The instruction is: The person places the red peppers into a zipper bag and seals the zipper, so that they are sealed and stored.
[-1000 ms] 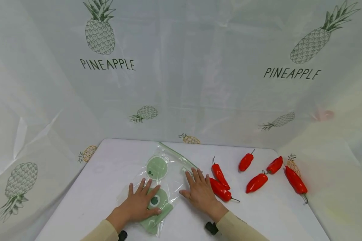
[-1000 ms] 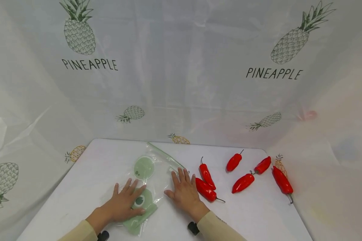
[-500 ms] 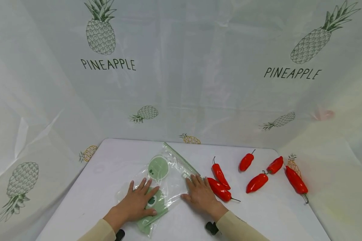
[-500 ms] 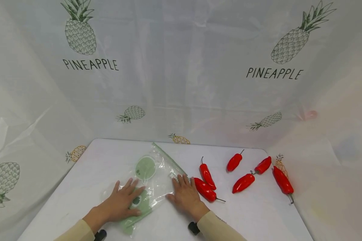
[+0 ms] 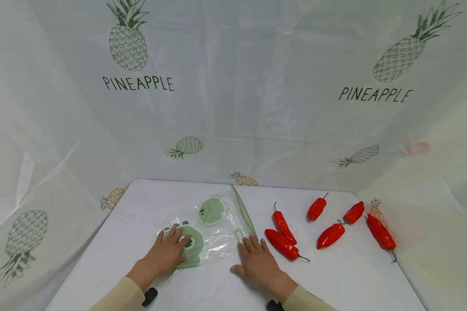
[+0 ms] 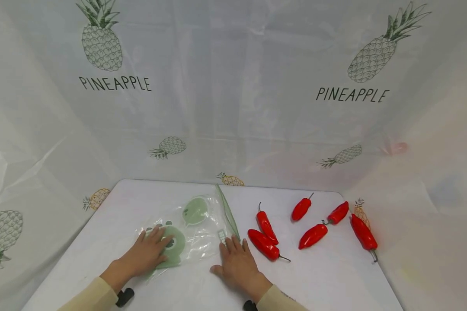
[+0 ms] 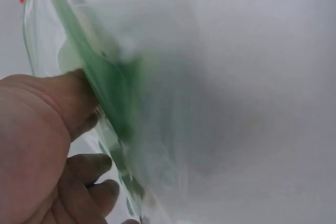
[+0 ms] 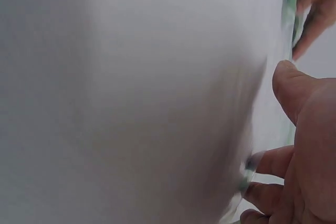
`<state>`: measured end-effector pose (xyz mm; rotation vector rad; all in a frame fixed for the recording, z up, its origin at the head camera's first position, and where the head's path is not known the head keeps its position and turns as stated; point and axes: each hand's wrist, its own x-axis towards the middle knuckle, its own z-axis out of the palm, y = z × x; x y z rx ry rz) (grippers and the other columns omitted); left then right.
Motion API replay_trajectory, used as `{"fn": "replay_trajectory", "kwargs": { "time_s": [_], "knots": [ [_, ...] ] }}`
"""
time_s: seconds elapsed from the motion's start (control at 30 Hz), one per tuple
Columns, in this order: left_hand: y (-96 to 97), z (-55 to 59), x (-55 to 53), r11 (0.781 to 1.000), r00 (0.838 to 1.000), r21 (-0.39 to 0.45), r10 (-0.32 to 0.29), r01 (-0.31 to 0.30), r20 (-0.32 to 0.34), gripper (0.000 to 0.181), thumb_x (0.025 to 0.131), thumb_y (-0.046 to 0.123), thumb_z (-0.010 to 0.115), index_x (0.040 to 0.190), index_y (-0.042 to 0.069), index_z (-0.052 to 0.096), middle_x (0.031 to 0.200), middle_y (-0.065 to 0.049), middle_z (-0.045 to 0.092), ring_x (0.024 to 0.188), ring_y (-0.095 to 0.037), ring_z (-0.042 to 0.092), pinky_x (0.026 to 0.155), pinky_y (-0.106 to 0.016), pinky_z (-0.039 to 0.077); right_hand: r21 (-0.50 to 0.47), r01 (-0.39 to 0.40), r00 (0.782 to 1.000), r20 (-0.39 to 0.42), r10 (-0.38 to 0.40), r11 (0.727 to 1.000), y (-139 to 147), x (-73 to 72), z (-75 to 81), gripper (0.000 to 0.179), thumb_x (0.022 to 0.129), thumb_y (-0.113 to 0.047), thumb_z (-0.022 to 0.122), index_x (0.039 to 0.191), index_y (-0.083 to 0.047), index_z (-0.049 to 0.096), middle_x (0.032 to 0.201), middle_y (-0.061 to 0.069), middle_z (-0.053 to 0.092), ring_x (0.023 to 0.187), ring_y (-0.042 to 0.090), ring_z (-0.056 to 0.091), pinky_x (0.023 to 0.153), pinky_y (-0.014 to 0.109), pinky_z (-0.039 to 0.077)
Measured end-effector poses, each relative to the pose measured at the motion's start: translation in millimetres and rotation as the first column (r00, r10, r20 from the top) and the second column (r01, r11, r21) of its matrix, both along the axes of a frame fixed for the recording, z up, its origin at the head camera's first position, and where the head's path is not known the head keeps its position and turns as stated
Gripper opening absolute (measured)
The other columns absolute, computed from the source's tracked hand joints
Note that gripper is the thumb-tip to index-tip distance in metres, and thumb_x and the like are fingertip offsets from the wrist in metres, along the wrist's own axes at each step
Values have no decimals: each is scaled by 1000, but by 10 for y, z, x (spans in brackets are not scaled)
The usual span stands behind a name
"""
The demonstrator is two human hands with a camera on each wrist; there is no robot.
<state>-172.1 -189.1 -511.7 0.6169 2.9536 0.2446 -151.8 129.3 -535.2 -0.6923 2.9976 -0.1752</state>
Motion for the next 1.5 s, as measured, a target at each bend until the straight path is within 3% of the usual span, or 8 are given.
{"fn": "replay_trajectory", "kwargs": {
  "time_s": [0.17, 0.3, 0.4, 0.5, 0.67, 0.9, 1.17, 1.5],
  "knots": [
    [-43, 21, -85, 1000, 1000, 20, -8, 8, -13, 53, 99, 21, 73, 146, 1, 58, 157, -34, 44, 148, -57, 36, 115, -76, 31, 31, -41, 999, 6, 41, 999, -35, 137, -20, 85, 94, -72, 60, 152, -11, 56, 160, 10, 52, 152, 37, 42, 122, 63, 36],
    [-48, 3, -127, 999, 1000, 50, 19, -19, -3, 49, 106, 26, 63, 147, 0, 57, 156, -35, 44, 147, -59, 36, 115, -78, 29, 41, -68, 997, 41, 66, 997, -65, 236, -17, 87, 93, -76, 56, 155, -14, 53, 163, 7, 49, 154, 35, 40, 123, 62, 35],
    [-16, -28, -132, 995, 997, 73, 64, -66, 30, 61, 107, 44, 57, 150, 0, 53, 159, -36, 39, 149, -60, 31, 115, -82, 22, 32, -80, 993, 86, 77, 996, -96, 299, -1, 88, 93, -78, 53, 157, -17, 50, 165, 5, 47, 155, 34, 38, 123, 62, 34],
    [52, -64, -117, 993, 994, 69, 95, -98, 49, 79, 102, 60, 58, 154, 1, 49, 161, -37, 34, 151, -61, 26, 114, -86, 16, 3, -79, 987, 141, 78, 997, -131, 345, 16, 89, 93, -77, 55, 159, -19, 47, 166, 3, 44, 156, 33, 36, 123, 62, 34],
    [199, -115, -57, 993, 994, 63, 96, -99, 47, 94, 94, 67, 65, 157, 1, 44, 165, -35, 31, 153, -61, 22, 112, -89, 11, -43, -72, 976, 202, 79, 997, -197, 387, -10, 88, 92, -77, 57, 161, -24, 44, 169, 0, 40, 158, 31, 33, 122, 62, 36],
    [344, -166, -13, 991, 998, 119, 50, -53, 31, 101, 90, 68, 70, 162, 6, 37, 167, -31, 29, 155, -57, 22, 112, -88, 12, -58, -105, 979, 171, 113, 993, -230, 410, -47, 88, 92, -78, 54, 161, -23, 44, 170, 0, 38, 157, 32, 34, 119, 59, 41],
    [297, -225, -2, 992, 999, 119, 47, -50, 26, 102, 87, 66, 74, 163, 9, 38, 168, -28, 30, 155, -55, 23, 114, -86, 12, -29, -150, 981, 117, 153, 988, -227, 411, -63, 87, 94, -76, 53, 160, -20, 45, 168, 3, 42, 156, 31, 38, 117, 59, 44],
    [289, -156, -23, 991, 994, 101, 83, -91, 75, 103, 84, 64, 78, 161, 8, 40, 167, -31, 30, 155, -57, 22, 113, -88, 8, -39, -176, 972, 151, 180, 984, -141, 454, -16, 88, 94, -77, 50, 162, -22, 40, 170, -2, 37, 157, 27, 35, 118, 57, 44]
  ]
}}
